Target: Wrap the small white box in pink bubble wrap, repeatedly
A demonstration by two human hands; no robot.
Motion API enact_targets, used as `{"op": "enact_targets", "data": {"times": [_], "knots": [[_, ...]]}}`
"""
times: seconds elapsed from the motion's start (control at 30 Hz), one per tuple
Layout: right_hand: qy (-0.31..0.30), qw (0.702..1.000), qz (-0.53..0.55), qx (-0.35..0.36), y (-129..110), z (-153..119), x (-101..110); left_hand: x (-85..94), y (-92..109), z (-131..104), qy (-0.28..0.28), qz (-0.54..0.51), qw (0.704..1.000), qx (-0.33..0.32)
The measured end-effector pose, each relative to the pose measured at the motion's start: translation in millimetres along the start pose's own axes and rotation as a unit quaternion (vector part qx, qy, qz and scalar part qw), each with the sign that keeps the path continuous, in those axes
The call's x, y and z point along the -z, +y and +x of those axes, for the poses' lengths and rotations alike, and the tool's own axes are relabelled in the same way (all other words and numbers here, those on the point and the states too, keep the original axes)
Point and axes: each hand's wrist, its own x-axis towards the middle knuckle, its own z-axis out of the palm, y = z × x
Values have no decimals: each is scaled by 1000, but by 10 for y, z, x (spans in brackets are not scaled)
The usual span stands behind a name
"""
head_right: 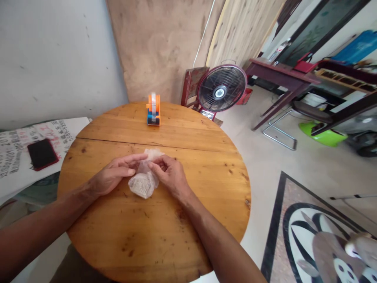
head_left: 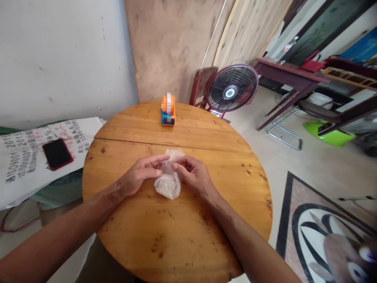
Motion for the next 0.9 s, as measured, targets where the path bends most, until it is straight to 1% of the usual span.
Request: {"op": "enact_targets", "data": {"times": [0.1, 0.17, 0.23, 0.3, 0.37, 0.47, 0.6, 0.7, 0.8, 0.9], "knots": [[9, 1000, -2, -14, 20, 24, -9, 3, 12, -19, -68, -31, 997, -3], [24, 1000, -14, -8, 32, 26, -7, 0, 20, -30, -98, -38, 994, -1], [36, 999, -20, 0, 35, 21, -4, -6, 28, -39, -114, -39, 993, -1], [41, 999, -11, -3, 27, 17, 4, -12, 35, -45, -115, -40, 993, -6], [43, 999, 13, -15, 10, 21, 22, -12, 41, -45, -97, -40, 994, -11], [57, 995, 72, -33, -15, 38, 64, -8, 48, -27, -46, -47, 997, -27], [101, 983, 145, -54, -21, 67, 122, -16, 52, 14, 27, -64, 996, -62], [136, 966, 203, -83, 2, 99, 157, -21, 38, 42, 72, -72, 992, -80], [164, 943, 267, -109, 51, 139, 183, -17, 15, 68, 92, -67, 989, -92], [173, 933, 293, -115, 102, 171, 198, -21, 8, 83, 84, -23, 991, -97]]}}
